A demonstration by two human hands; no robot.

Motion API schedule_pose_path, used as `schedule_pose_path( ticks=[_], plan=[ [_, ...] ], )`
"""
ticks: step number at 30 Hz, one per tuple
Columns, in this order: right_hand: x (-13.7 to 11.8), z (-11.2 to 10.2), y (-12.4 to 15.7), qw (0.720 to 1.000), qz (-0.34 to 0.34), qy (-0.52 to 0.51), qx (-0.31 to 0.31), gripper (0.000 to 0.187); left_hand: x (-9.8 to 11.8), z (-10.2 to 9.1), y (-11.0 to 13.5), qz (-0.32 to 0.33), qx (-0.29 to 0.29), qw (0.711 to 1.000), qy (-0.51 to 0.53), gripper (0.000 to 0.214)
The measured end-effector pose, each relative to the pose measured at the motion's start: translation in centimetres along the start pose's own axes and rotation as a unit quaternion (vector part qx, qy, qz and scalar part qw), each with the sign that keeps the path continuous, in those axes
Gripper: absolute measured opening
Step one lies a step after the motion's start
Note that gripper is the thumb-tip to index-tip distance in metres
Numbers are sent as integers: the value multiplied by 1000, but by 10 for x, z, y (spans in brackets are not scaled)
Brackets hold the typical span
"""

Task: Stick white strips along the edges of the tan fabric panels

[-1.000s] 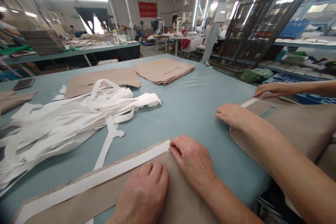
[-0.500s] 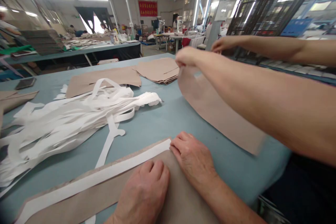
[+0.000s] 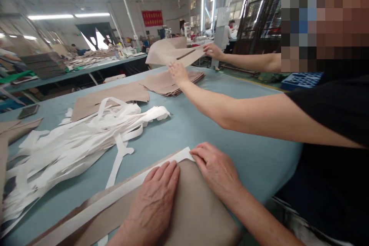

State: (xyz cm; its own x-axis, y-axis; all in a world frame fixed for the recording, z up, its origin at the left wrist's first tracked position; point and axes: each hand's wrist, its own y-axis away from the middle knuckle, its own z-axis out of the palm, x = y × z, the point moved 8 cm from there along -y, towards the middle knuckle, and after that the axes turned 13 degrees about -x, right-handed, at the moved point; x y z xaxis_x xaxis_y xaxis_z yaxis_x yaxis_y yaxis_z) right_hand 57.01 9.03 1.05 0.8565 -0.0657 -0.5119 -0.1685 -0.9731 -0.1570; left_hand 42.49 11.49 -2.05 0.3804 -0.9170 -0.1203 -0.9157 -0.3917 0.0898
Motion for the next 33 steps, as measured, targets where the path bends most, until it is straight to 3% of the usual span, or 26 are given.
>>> schedule_pose_path(
  ticks=[5,8,11,15,18,20,23,28,33],
  plan=[
    [9,-2,9,999,9,-35,1,23,0,2,-2,-7,-20,1000,11,50],
    [3,-1,7,999,-15,-50,-10,24,-4,-4,4,-21,5,1000,-10,48],
    [-9,0,1,998,-48,-47,-21,23,-12,-18,24,-21,45,998,-30,42],
    [-22,7,-5,995,-74,-54,-40,22,-32,-38,69,2,126,991,-40,32],
    [-27,15,-7,993,-89,-53,-52,23,-50,-36,94,-1,155,987,-37,32],
    [-26,17,-7,994,-90,-43,-43,23,-59,-30,99,-14,148,988,-30,34],
    [-22,19,-6,996,-81,-13,-36,22,-59,-27,88,-12,123,992,-21,38],
    [-21,21,-7,996,-79,29,-43,22,-46,-37,46,-2,28,999,25,49],
    [-22,25,-10,994,-88,42,-56,21,-30,-33,10,9,-42,996,72,42]
  ],
)
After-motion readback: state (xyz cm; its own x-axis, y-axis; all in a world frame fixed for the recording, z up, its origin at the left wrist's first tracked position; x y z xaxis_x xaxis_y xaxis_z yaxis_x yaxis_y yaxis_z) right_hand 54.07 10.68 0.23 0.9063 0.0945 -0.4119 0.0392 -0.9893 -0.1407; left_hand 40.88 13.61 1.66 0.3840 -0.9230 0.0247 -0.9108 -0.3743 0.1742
